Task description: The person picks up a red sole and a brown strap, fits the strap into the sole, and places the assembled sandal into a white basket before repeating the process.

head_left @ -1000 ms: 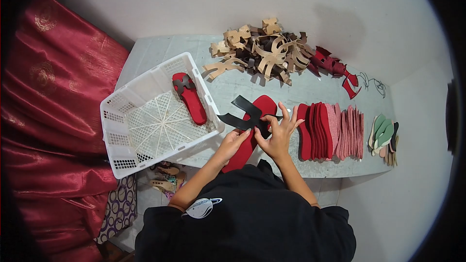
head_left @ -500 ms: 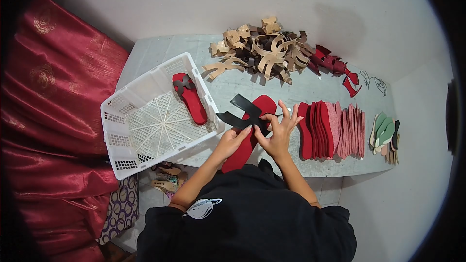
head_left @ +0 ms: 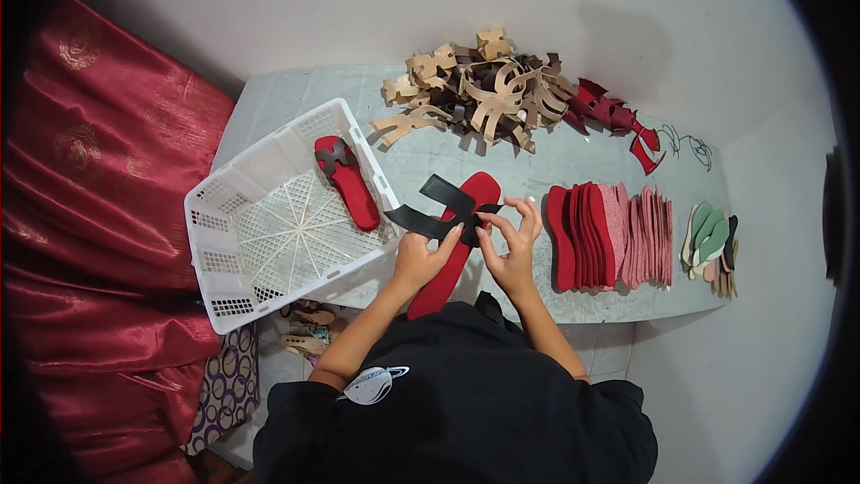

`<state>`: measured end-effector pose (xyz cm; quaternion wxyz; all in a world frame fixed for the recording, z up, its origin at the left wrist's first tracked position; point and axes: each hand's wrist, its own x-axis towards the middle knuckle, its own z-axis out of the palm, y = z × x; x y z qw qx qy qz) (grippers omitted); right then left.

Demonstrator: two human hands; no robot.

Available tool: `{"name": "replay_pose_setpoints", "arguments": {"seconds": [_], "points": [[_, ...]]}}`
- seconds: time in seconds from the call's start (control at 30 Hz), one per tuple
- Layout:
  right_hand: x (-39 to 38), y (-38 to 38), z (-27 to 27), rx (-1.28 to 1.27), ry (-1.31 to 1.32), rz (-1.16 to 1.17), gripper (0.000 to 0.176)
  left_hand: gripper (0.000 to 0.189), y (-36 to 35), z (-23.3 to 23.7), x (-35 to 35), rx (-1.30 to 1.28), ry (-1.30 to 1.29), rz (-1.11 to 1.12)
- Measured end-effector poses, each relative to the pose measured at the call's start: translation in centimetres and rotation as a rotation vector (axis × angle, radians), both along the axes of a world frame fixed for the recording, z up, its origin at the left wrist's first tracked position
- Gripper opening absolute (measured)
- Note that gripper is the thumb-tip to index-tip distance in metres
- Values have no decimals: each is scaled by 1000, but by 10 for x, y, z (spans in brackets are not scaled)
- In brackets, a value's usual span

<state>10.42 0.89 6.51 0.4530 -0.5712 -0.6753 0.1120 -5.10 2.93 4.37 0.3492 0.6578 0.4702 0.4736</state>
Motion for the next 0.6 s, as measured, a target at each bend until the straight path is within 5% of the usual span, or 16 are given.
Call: {"name": "replay_pose_setpoints", "arguments": {"seconds": [0.1,0.17,0.23,0.3,0.43,0.6], "points": [[12,-2,-2,-24,-8,37,26,16,5,6,8,54,57,24],[18,-3,-8,-161,330,130,30,14,5,15,15,58,120,45],[24,-4,-20,-167,390,127,36,15,15,12,15,279,398,-97],[32,-1,-27,-267,813,211,41,19,25,1,18,371,451,-141],[52,1,-43,-259,646,160,45,24,38,-33,34,578,483,-209],[80,-11,-86,-372,329,139,39,23,38,-103,55,651,831,-383]]}}
